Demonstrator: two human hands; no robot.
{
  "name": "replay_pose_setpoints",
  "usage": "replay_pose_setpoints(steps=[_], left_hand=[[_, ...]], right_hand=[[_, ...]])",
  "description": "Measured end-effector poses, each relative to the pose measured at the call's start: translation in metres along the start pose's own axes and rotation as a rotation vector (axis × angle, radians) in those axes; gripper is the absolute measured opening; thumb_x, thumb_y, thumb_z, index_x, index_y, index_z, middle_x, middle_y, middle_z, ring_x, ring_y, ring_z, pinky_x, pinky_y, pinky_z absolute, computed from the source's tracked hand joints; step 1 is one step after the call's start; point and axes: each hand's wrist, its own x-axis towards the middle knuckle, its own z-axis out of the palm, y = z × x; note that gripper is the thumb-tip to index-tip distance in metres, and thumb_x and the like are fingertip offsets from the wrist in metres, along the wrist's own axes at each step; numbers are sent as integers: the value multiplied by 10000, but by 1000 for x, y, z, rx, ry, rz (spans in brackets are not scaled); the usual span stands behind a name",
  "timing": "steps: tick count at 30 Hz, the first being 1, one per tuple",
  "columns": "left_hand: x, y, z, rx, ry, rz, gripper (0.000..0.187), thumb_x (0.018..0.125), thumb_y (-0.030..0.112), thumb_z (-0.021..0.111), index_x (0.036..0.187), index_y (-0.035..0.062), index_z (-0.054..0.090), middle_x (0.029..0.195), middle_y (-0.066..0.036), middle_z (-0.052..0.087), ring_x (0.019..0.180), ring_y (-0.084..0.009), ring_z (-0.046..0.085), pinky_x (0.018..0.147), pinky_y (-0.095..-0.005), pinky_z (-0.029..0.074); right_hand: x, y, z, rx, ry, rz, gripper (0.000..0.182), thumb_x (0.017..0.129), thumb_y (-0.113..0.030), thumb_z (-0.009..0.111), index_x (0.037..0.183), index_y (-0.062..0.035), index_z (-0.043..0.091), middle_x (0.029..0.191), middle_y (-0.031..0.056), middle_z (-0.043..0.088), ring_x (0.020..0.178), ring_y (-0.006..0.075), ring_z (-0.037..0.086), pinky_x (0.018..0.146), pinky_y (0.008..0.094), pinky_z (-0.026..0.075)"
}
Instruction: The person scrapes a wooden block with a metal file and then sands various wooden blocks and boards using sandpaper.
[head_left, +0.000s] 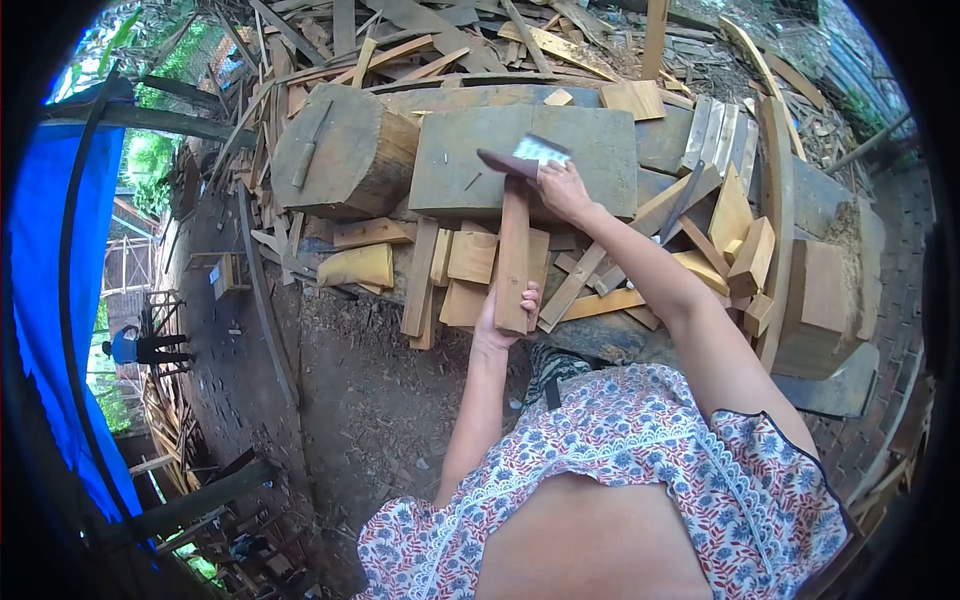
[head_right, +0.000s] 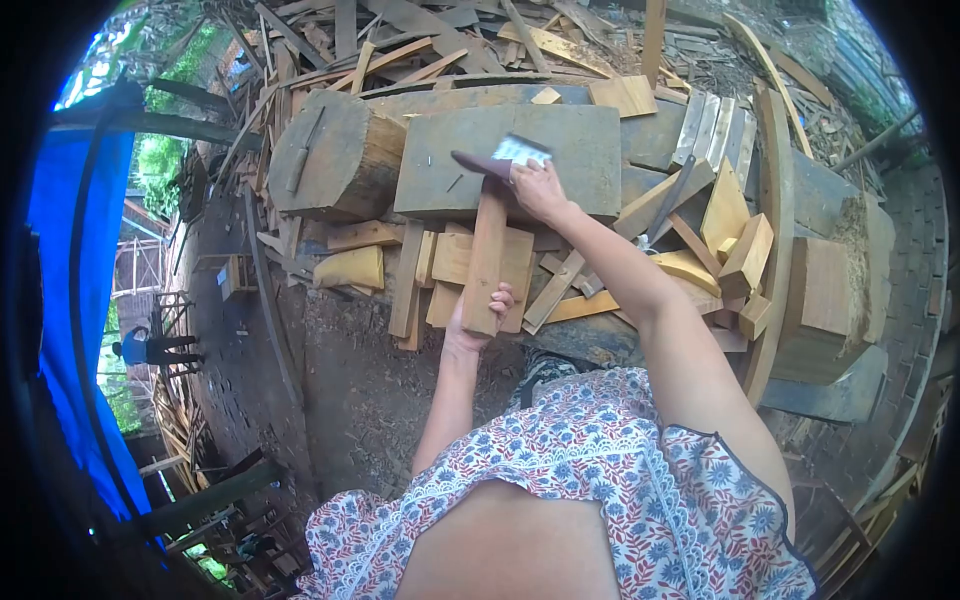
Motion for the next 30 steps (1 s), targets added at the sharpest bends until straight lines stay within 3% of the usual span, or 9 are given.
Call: replay_pose_setpoints(steps=[5, 8, 9, 15, 17, 20, 24, 27, 30], left_hand=[[0, 6, -4, 330, 38, 185, 428, 899, 260, 464, 1160, -74, 400, 1007, -177, 503, 944, -271, 505, 743, -316, 487], [1, 12, -13, -194, -91, 150, 410, 903, 243, 439, 1242, 20, 390, 1119, -130, 503, 959, -273, 517, 760, -352, 482], [-3, -13, 31, 626, 107, 375, 450, 895, 323, 442, 1244, 43, 391, 1138, -126, 500, 950, -264, 531, 731, -345, 471], [-7, -2, 20, 400, 73, 178, 575, 866, 522, 452, 1175, 36, 450, 941, -120, 487, 795, -215, 495, 649, -310, 468], [-6, -7, 25, 365, 94, 189, 560, 887, 508, 422, 1202, 45, 442, 918, -119, 467, 792, -215, 471, 650, -298, 454], [-6, -7, 25, 348, 56, 183, 584, 888, 507, 420, 1224, 29, 417, 917, -119, 459, 803, -210, 472, 657, -296, 456], [-4, 13, 8, 300, -11, 202, 562, 899, 474, 417, 1258, 43, 384, 955, -124, 453, 819, -215, 478, 686, -321, 469], [-5, 8, 5, 343, 109, 377, 537, 902, 453, 423, 1258, 53, 387, 976, -125, 457, 824, -216, 482, 697, -329, 474], [-9, 6, 20, 404, 223, 434, 537, 897, 476, 423, 1229, 54, 418, 987, -122, 476, 831, -215, 487, 706, -334, 480]], right_hand=[[-51, -55, -48, 330, 1, -268, 308, 734, -15, 507, 1036, 42, 530, 904, 197, 584, 849, 329, 571, 737, 422, 458], [-101, -77, -75, 407, -185, -699, 530, 711, 5, 563, 1219, -129, 497, 1308, 31, 465, 1259, 255, 376, 1035, 441, 327], [-105, -74, -70, 490, -206, -685, 566, 706, -1, 572, 1242, -157, 484, 1334, 25, 440, 1274, 247, 356, 1042, 434, 319], [-47, -32, -5, 388, -16, -486, 530, 750, -14, 524, 1263, -132, 465, 1206, 107, 530, 1169, 287, 467, 955, 410, 395], [-12, -20, 0, 437, -16, -348, 461, 769, -6, 462, 1217, -105, 506, 972, 209, 590, 920, 336, 577, 812, 401, 464], [12, -8, 15, 323, 109, -207, 231, 739, -14, 497, 963, -4, 549, 847, 192, 576, 800, 353, 565, 700, 428, 459], [-9, -28, 9, 414, 118, -384, 197, 724, -10, 515, 918, 4, 546, 852, 176, 570, 834, 356, 559, 739, 429, 453], [-65, -75, -65, 398, -151, -680, 415, 701, 31, 537, 1104, -69, 525, 1238, 108, 511, 1181, 304, 454, 997, 429, 377], [-74, -65, -51, 433, -151, -780, 401, 723, 26, 530, 1108, -83, 519, 1257, 91, 498, 1211, 271, 431, 1019, 438, 355]])
